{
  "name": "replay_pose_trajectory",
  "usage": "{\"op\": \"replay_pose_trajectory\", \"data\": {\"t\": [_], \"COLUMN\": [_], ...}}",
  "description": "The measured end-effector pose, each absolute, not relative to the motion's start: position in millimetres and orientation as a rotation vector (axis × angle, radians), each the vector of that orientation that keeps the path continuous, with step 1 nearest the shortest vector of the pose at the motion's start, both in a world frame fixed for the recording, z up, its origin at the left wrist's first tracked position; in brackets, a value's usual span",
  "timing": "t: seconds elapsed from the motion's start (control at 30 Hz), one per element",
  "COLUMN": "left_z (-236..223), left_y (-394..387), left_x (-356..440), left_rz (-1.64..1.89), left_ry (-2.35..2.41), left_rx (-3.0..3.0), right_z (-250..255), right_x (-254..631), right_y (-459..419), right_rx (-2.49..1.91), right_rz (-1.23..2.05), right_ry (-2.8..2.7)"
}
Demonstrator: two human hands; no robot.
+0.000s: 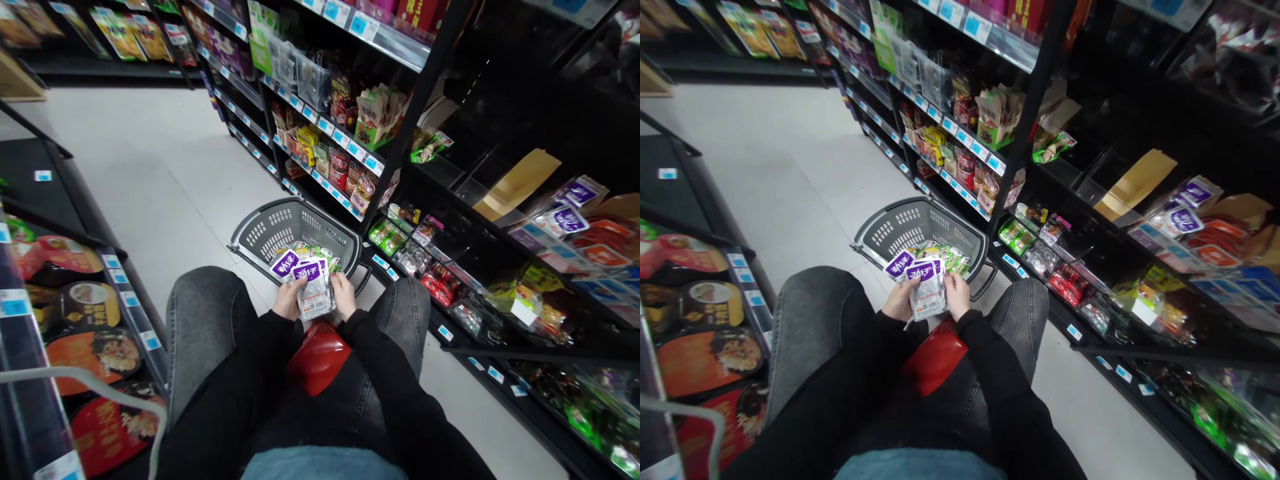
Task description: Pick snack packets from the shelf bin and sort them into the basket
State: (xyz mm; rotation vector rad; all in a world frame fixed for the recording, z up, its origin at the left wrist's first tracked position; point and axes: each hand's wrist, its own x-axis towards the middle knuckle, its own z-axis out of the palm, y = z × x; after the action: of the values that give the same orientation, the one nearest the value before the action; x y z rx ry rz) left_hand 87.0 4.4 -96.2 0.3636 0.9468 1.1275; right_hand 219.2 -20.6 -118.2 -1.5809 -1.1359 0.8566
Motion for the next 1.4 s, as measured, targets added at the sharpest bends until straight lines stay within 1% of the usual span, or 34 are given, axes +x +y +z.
{"op": "replay_pose_trajectory", "data": {"t": [0.1,0.23,0.37,0.57,0.8,0.93,1.17,1.4], "left_z": [-98.2,-97.3,-93.3,-89.3,-86.8,-86.2,-93.8,-95.8], "left_y": [3.3,1.3,-0.3,-1.2,-2.0,-2.6,-1.0,1.2], "left_x": [88.7,89.8,90.1,88.8,88.7,89.4,89.1,85.0], "left_rz": [1.125,1.145,1.143,1.063,1.054,1.061,1.086,1.047], "left_ry": [0.965,0.971,0.950,0.941,0.926,0.886,0.895,0.942], "left_rx": [0.406,0.459,0.493,0.520,0.509,0.531,0.483,0.459], "right_z": [-111.2,-111.2,-116.0,-114.3,-113.9,-114.9,-119.6,-135.9], "right_x": [216.1,214.2,215.1,217.6,219.3,220.3,220.9,243.3], "right_y": [-24.1,-23.1,-20.2,-21.6,-19.7,-18.2,-15.4,-6.0], "right_rx": [-1.558,-1.565,-1.503,-1.449,-1.319,-1.322,-1.253,-1.355], "right_rz": [0.792,0.784,0.840,0.805,0.873,0.835,0.979,0.811], "right_ry": [-1.186,-1.259,-1.161,-1.099,-0.993,-0.960,-0.789,-0.491]}}
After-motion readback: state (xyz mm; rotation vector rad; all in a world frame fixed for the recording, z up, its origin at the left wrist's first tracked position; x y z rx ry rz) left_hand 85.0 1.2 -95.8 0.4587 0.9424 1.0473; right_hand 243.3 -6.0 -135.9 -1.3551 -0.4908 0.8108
